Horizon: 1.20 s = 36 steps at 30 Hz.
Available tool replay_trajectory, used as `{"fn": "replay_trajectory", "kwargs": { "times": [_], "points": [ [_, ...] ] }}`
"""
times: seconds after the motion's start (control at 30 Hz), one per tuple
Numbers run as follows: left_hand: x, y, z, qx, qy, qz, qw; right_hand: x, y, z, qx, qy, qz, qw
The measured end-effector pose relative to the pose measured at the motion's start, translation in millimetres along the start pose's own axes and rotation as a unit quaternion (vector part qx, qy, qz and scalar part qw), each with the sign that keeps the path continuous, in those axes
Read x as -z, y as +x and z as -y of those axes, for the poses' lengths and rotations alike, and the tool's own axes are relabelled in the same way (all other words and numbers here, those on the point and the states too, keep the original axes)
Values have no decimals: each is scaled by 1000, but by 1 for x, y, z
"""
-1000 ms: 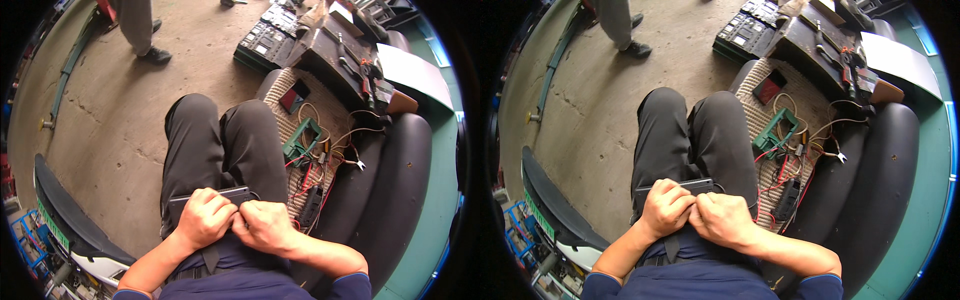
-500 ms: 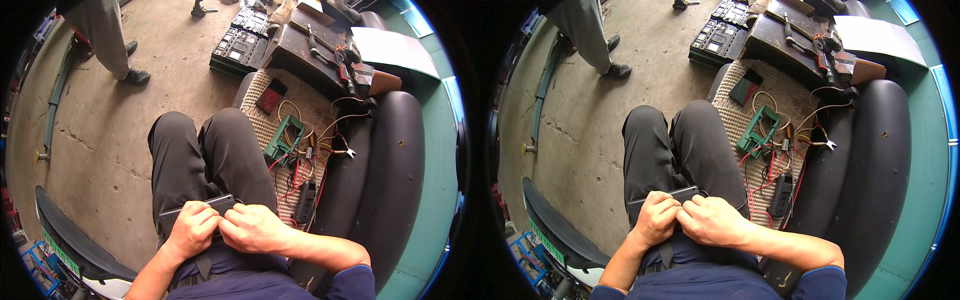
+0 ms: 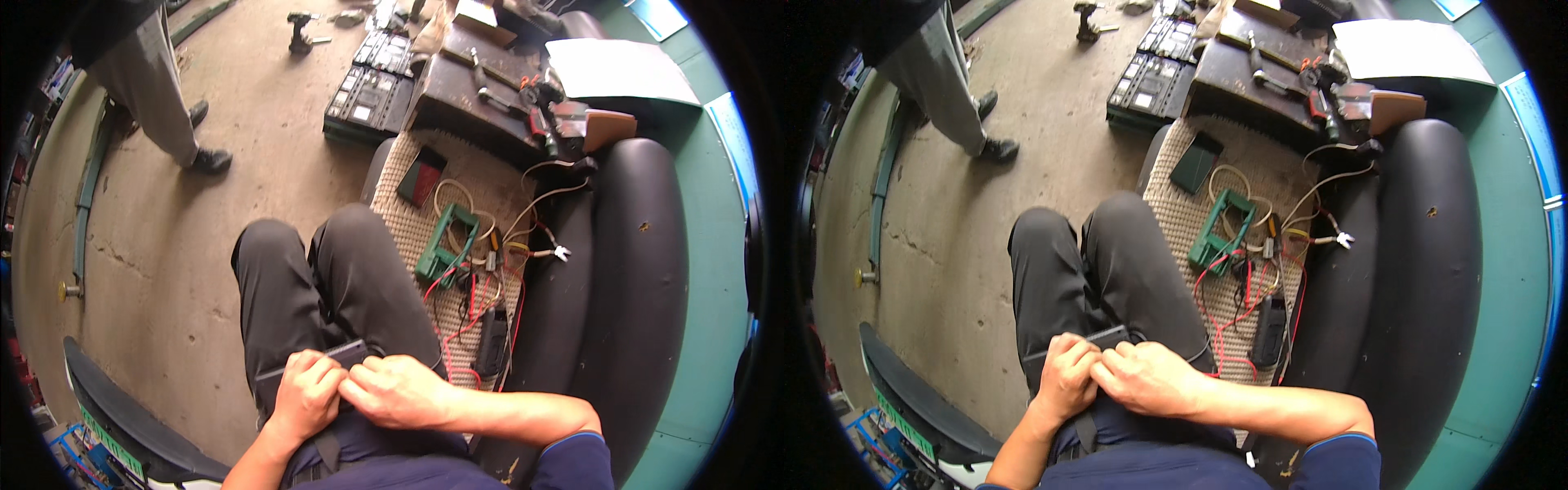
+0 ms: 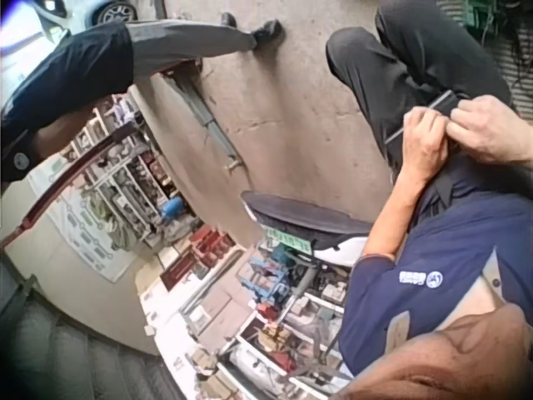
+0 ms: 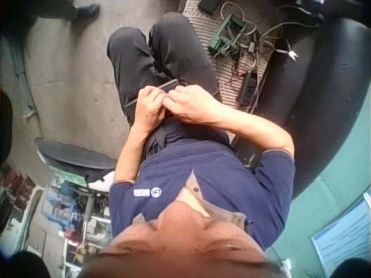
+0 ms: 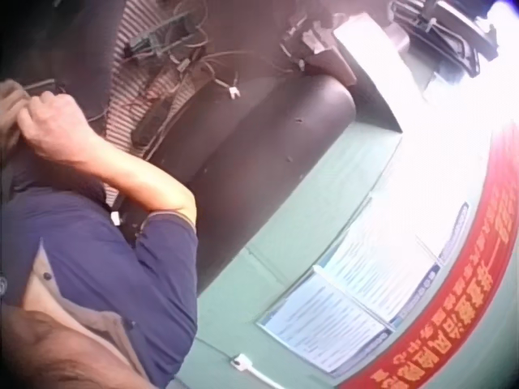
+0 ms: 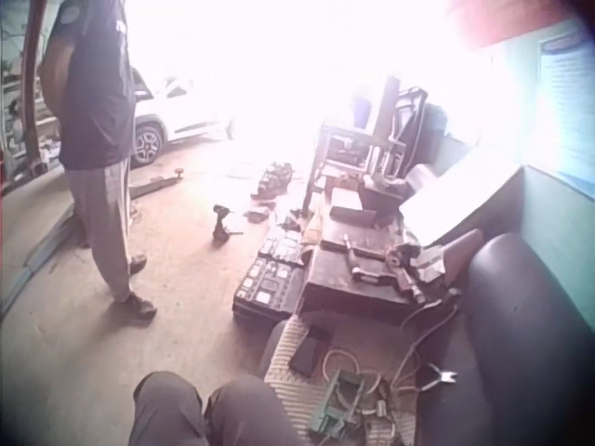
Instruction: The person sits on the floor and uses a multimeter to test a small electronic component. They connect the multimeter probes to the component, observe the readings, and repeat the process several times.
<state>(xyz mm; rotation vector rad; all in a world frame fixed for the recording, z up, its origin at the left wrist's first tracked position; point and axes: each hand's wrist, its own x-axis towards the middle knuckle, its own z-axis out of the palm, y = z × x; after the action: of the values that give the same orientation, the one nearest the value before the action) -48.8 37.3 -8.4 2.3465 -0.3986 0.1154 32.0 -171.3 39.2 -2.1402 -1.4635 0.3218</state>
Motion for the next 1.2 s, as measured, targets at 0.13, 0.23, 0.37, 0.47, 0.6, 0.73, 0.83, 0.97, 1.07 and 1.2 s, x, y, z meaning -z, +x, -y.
{"fn": "replay_trajectory", "kwargs": {
  "times": [0.13,0.23,0.37,0.47,0.6,0.73,0.83,0.97,1.07,1.2],
  "points": [
    [4,3,-4,30,9,-15,999,8,3,-13,22,21,-6,1000],
    [5,6,-1,37,13,9,999,9,4,-20,33,45,18,998],
    [1,5,2,68,21,36,997,43,8,-39,14,84,-62,994],
    [5,19,-8,112,30,30,993,93,8,-101,-76,55,-263,960],
    [7,38,-16,164,14,16,986,141,-21,-248,-350,349,-511,703],
    [6,48,-17,153,1,46,987,182,-66,-417,-439,325,-596,589],
    [0,50,-13,152,1,51,987,187,-71,-471,-478,355,-547,588],
    [1,66,-17,181,17,67,981,172,-98,-449,-427,317,-589,609],
    [22,66,-25,249,94,162,950,124,-104,-360,-424,379,-512,644],
    [33,76,-29,230,110,290,922,44,-137,-261,-517,376,-375,671]
  ]
}}
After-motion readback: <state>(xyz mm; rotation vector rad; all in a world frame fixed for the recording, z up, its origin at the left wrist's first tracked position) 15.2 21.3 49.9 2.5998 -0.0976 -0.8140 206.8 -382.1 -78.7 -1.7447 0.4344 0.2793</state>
